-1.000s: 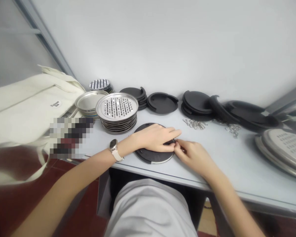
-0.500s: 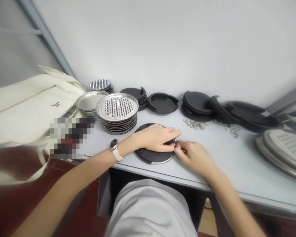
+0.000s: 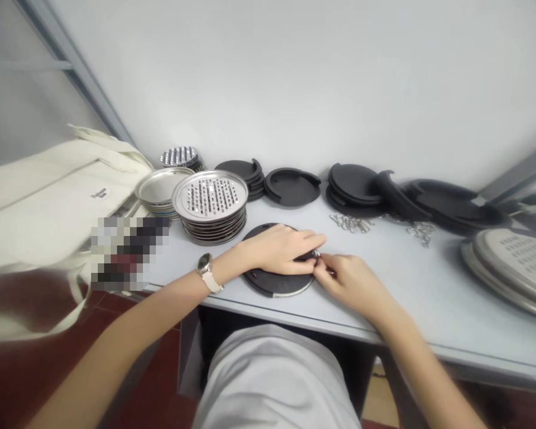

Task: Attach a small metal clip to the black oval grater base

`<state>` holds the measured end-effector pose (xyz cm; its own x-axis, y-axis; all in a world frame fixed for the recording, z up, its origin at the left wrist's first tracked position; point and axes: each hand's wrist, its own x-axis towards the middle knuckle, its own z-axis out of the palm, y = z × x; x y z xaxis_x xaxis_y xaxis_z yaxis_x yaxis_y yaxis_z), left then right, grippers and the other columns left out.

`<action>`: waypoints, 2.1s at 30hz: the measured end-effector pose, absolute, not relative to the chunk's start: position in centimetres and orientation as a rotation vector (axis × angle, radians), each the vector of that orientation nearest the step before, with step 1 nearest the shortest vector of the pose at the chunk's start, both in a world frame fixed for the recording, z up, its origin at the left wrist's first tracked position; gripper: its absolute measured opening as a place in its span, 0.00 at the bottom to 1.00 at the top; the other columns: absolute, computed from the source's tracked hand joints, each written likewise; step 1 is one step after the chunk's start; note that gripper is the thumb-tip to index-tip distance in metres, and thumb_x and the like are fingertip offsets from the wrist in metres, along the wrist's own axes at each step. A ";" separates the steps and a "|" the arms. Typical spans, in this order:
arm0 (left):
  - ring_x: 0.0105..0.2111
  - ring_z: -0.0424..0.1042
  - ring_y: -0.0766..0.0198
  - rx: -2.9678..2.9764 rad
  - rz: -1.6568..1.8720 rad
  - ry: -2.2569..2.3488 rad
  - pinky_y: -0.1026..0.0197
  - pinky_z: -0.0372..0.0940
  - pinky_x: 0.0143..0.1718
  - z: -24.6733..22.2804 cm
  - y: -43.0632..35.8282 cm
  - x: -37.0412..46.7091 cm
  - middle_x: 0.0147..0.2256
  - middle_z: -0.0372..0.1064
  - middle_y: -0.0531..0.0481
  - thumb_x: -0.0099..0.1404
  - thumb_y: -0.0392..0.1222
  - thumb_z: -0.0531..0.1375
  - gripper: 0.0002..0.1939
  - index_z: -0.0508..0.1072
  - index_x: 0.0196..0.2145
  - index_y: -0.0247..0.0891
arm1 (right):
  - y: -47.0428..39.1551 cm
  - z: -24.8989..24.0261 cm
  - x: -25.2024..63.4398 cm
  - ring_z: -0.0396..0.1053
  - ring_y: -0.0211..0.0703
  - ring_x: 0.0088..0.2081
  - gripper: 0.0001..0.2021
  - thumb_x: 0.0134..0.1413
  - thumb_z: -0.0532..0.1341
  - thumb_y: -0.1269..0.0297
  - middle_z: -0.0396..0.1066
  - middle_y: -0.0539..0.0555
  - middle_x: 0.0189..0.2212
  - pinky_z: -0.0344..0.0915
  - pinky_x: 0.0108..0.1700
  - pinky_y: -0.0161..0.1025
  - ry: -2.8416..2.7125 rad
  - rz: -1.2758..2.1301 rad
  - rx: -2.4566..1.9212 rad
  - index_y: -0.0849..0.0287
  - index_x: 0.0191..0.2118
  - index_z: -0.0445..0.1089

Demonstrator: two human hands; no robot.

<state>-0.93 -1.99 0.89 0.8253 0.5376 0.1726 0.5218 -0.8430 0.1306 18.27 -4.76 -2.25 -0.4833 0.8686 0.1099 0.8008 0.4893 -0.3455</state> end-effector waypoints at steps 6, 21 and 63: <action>0.32 0.70 0.56 2.935 0.315 0.852 0.58 0.58 0.29 0.9 -2.0 -1.0 0.40 0.68 0.45 0.67 0.48 0.48 0.15 0.62 0.45 0.37 | -4.8 -2.2 18.3 0.62 0.38 0.18 0.17 0.58 0.49 0.60 0.68 0.52 0.16 0.53 0.24 0.34 -2.464 0.357 -1.420 0.57 0.20 0.61; 0.29 0.70 0.58 2.965 0.358 0.838 0.59 0.55 0.26 0.6 -1.9 -1.0 0.38 0.68 0.46 0.67 0.48 0.47 0.14 0.62 0.44 0.37 | -4.8 -2.3 18.3 0.61 0.38 0.18 0.17 0.58 0.48 0.60 0.67 0.51 0.15 0.52 0.24 0.35 -2.465 0.362 -1.430 0.57 0.20 0.60; 0.31 0.70 0.58 2.958 0.328 0.869 0.60 0.57 0.28 0.8 -2.1 -0.9 0.39 0.68 0.46 0.67 0.48 0.48 0.14 0.62 0.45 0.37 | -4.8 -2.2 18.2 0.61 0.37 0.18 0.16 0.58 0.48 0.60 0.67 0.50 0.17 0.52 0.24 0.34 -2.457 0.390 -1.440 0.57 0.21 0.61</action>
<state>-0.93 -2.10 0.82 0.8204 0.5392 0.1904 0.5304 -0.8419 0.0990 18.20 -4.85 -2.15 -0.4713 0.8771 0.0921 0.8056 0.4707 -0.3599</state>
